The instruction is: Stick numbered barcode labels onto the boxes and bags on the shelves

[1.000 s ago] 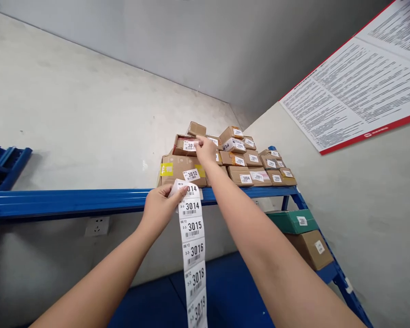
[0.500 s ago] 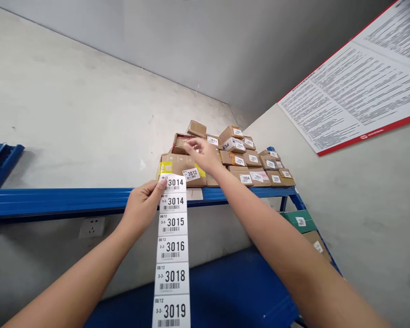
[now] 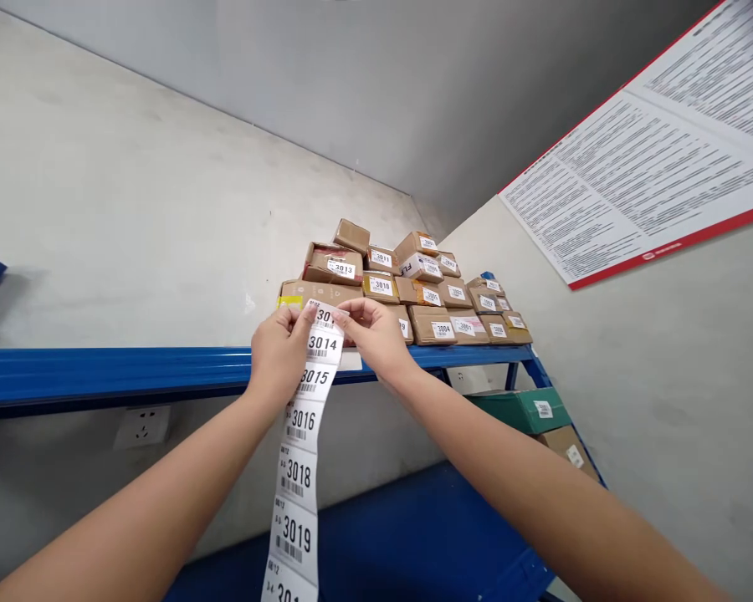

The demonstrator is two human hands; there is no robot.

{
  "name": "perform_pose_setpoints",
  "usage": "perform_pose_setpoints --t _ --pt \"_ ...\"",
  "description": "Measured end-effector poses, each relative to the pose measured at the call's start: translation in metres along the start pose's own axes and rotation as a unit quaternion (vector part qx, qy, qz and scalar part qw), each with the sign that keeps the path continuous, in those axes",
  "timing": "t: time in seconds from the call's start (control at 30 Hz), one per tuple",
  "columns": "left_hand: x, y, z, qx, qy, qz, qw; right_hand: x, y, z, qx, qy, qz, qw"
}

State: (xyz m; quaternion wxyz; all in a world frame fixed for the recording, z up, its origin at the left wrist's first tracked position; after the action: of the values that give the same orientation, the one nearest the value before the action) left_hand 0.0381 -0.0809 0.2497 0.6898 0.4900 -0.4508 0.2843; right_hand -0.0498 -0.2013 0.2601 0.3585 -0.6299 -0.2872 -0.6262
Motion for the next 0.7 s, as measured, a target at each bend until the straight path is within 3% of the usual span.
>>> perform_pose_setpoints --t 0.13,0.23,0.33,0.47,0.7 --pt "0.018 0.011 0.003 0.046 0.0 0.036 0.998 0.032 -0.016 -0.009 -0.08 0.03 -0.108 0.99" --pt "0.035 0.024 0.002 0.113 -0.01 0.072 0.991 0.078 -0.03 -0.031 -0.162 0.124 -0.19 0.96" --pt "0.055 0.035 -0.002 0.18 -0.018 0.099 0.979 0.134 -0.031 -0.049 -0.269 0.19 -0.197 0.923" --pt "0.083 0.037 -0.007 0.225 -0.017 0.103 0.969 0.188 -0.015 -0.057 -0.4 0.169 -0.133 0.891" --pt "0.101 0.018 -0.01 0.198 0.026 0.09 0.976 0.197 -0.019 -0.05 -0.512 0.108 -0.14 0.841"
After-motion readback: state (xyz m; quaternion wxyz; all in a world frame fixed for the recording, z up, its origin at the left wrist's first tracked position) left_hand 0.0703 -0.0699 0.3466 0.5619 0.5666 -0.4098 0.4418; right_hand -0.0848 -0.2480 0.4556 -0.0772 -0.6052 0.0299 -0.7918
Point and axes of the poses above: each hand's wrist, its own x-axis towards the middle knuckle, its own z-axis out of the palm, y = z × x, the point moved 9 cm from there along x, towards the middle knuckle, and after that the axes turned 8 degrees about -z, right-handed, at the moved point
